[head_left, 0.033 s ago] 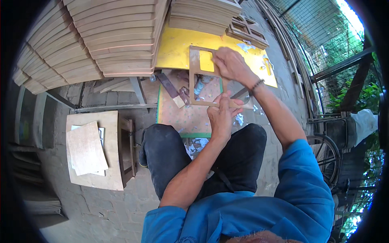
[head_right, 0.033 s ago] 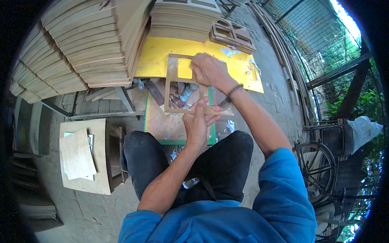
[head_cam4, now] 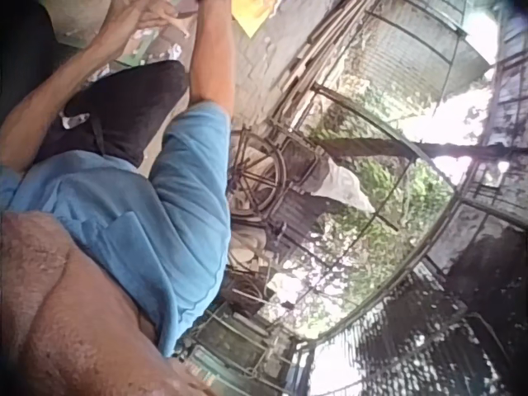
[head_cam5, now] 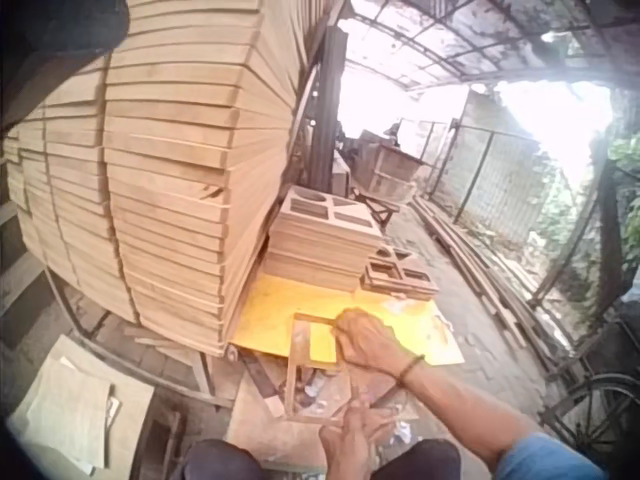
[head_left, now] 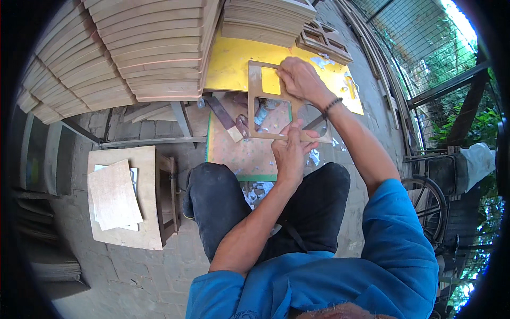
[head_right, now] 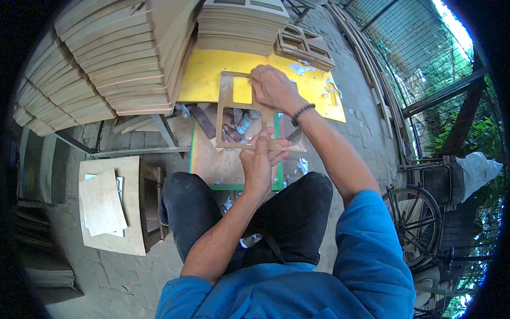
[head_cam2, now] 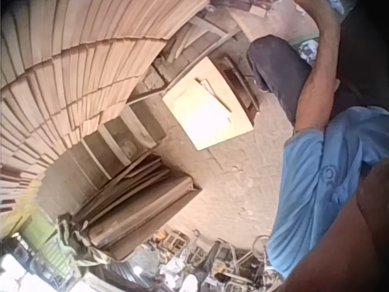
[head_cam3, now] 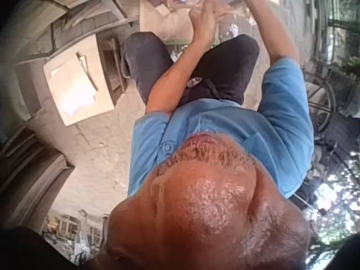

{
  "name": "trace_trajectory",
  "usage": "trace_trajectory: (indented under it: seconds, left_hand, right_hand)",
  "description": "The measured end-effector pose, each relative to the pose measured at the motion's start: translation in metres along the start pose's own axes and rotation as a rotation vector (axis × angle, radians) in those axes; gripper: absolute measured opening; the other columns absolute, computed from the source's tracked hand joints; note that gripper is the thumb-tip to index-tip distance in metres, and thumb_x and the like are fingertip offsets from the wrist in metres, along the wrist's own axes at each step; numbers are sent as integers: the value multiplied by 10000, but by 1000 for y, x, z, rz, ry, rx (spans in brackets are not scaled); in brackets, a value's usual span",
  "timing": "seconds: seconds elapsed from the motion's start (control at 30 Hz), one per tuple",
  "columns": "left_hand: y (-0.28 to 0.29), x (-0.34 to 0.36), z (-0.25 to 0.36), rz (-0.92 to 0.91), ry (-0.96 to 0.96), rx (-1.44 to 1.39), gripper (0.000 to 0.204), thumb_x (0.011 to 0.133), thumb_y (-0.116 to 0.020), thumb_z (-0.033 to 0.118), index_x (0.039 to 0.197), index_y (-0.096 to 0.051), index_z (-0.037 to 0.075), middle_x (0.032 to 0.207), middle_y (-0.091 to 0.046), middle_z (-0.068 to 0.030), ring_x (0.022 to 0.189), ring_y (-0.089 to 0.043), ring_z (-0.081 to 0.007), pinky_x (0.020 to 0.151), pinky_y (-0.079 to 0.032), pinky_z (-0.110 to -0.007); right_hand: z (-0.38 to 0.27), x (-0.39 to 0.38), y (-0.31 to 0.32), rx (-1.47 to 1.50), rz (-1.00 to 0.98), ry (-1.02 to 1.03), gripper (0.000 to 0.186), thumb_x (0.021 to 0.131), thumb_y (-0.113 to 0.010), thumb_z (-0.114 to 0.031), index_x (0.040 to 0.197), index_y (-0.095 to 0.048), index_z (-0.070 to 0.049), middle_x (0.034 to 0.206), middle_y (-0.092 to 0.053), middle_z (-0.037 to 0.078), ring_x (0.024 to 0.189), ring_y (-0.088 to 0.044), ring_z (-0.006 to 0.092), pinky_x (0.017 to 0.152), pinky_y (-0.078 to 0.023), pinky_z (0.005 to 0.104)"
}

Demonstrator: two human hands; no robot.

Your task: Cutting out specific shapes from wooden sheets and sanding the edges of wooden frames.

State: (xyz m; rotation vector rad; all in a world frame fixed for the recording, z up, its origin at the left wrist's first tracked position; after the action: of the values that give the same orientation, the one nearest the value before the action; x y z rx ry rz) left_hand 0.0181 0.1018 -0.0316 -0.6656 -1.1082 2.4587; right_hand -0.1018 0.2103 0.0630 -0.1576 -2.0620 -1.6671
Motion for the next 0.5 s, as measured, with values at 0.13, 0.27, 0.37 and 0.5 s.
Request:
trace_trajectory:
  seconds: [0.13,0.27,0.37,0.5]
  left_hand:
    - [-2,3,-5,-7,11,-18,426,1069,-472,275,1277,-544,-89,920,-703,-186,824,-710,-213,724,-619,-310]
    - [4,2,1,8,13,-6,414,1069,-475,265,1262,-560,-91,913,-704,-178,814,-711,-212,714,-621,-308]
    - [0,1,2,13,17,-13,409,1070,-470,256,1254,-567,-96,904,-703,-177,812,-711,-213,716,-625,-317]
    - [-5,3,-1,-2,31,-40,402,1070,-457,242,1251,-566,-100,893,-702,-183,811,-712,-218,722,-630,-331]
  right_hand:
    - [16,23,0,25,36,-113,186,891,-642,-147,962,-678,21,922,-678,204,886,-653,399,780,-519,445]
    - [-34,29,6,237,183,-104,178,874,-677,-153,915,-691,19,903,-671,191,839,-647,390,750,-513,441]
    - [-16,37,-25,47,79,-71,177,877,-673,-143,944,-669,21,879,-651,187,834,-635,395,743,-506,446]
    - [-13,27,-23,16,63,-93,155,878,-667,-126,937,-660,17,864,-631,185,850,-622,398,749,-498,450]
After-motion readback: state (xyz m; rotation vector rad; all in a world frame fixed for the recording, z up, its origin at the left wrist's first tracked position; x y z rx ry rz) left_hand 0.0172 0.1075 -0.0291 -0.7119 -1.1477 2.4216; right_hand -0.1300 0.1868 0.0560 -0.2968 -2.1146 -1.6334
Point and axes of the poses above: each hand's wrist, its own x-axis towards the middle knuckle, its own y-axis out of the back of the hand, z = x × y, the point moved 7 cm from there along x, towards the middle knuckle
